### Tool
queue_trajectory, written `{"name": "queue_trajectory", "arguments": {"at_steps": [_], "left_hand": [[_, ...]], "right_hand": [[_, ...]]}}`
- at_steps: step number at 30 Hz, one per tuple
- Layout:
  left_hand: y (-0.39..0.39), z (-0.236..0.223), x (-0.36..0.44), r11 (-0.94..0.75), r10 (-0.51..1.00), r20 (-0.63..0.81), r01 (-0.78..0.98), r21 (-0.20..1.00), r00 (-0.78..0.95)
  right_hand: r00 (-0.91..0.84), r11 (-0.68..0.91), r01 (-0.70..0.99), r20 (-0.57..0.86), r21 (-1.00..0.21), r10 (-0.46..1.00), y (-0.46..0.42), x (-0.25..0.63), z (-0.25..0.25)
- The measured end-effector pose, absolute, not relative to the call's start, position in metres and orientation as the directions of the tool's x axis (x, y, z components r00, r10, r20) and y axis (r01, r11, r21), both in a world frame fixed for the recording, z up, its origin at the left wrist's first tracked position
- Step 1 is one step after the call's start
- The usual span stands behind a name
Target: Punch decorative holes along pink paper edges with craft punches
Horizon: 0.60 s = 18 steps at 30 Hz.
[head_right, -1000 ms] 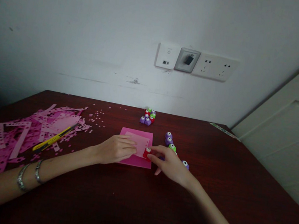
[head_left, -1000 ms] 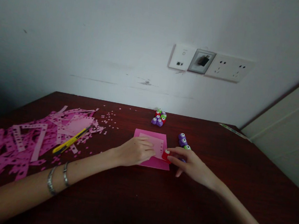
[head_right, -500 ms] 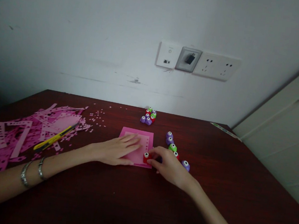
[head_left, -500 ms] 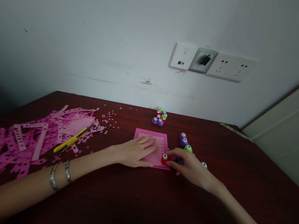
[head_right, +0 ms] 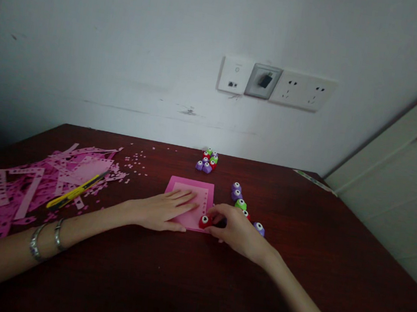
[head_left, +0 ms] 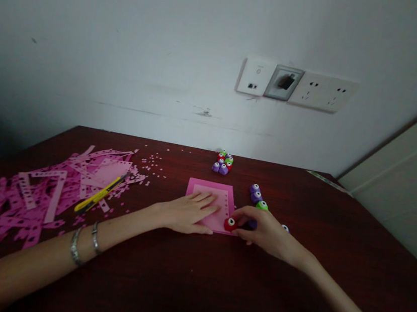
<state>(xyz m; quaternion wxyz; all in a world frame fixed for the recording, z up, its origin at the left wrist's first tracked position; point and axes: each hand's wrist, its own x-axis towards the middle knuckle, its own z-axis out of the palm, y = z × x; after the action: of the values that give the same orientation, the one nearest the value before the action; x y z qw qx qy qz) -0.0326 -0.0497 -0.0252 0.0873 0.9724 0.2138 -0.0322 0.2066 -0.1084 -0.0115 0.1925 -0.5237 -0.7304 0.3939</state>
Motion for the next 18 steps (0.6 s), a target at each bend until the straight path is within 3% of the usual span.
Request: {"name": "queue_trajectory", "arguments": {"at_steps": [9,18], "left_hand": [[-0.0498,-0.0265,-0.0311,-0.884,0.413,-0.092,0.423,0.197,0.906],[-0.0499,-0.0295,-0.0297,-0.883,0.413,-0.083,0.421,0.206,0.907]], "right_hand": [[-0.335,0.029,0.649,-0.251,-0.760,0.908,-0.1070,0.2009,-0.0007],[-0.368,0.051,0.644,-0.251,-0.764,0.895,-0.1006,0.1976,-0.0024]]}}
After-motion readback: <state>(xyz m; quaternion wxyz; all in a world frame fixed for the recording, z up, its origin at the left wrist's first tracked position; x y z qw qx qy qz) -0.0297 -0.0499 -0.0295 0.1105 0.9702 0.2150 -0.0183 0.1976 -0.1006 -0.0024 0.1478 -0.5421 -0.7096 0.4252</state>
